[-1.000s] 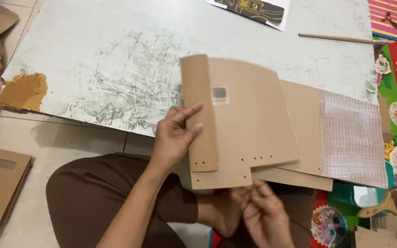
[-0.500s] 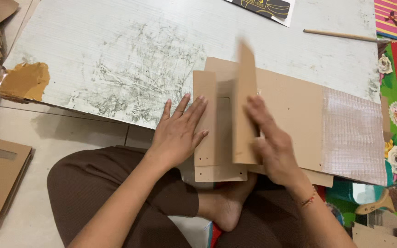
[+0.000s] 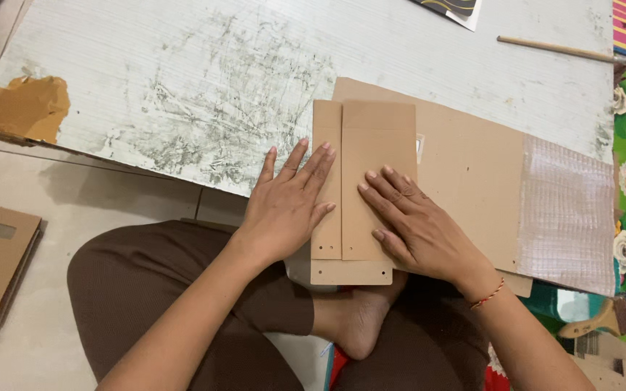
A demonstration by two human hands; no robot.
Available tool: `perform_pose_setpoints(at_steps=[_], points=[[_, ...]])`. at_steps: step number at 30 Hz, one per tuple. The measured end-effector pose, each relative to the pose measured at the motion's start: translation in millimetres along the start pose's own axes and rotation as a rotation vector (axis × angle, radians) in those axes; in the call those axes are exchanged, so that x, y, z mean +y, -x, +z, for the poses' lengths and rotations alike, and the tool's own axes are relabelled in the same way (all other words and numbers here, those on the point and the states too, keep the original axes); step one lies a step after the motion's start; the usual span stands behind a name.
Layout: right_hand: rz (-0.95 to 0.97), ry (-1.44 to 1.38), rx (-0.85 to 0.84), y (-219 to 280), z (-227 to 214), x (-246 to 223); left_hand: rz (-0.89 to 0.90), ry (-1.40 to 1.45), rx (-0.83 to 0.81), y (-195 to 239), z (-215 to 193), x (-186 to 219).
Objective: The person applies a white adhesive to a large flat cardboard piece using a brush, then picks up smaller cardboard pieces and presses them onto the glued area to assemble a box. The person repeats this process with multiple pieces.
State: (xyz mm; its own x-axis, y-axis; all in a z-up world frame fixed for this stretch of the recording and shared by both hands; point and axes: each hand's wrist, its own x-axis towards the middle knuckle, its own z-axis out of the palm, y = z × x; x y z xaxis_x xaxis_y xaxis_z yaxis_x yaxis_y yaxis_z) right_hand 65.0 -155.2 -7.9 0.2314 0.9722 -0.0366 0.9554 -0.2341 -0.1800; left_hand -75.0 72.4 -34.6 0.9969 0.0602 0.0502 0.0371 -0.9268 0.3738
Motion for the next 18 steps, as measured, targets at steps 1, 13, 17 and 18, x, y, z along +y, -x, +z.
perform_pose_setpoints(at_steps=[1,13,17,18], points=[[-0.016,0.017,-0.011,-1,-1,0,-0.001,-0.002,-0.012,-1,-3,1],[0.142,0.076,0.041,-48,2,28,0.250,-0.104,0.163,38,28,33],[0.365,0.022,-0.082,-88,-16,38,0.298,-0.081,0.132,38,23,28],[0.365,0.021,-0.074,-88,-6,31,0.301,-0.089,0.133,38,20,26]])
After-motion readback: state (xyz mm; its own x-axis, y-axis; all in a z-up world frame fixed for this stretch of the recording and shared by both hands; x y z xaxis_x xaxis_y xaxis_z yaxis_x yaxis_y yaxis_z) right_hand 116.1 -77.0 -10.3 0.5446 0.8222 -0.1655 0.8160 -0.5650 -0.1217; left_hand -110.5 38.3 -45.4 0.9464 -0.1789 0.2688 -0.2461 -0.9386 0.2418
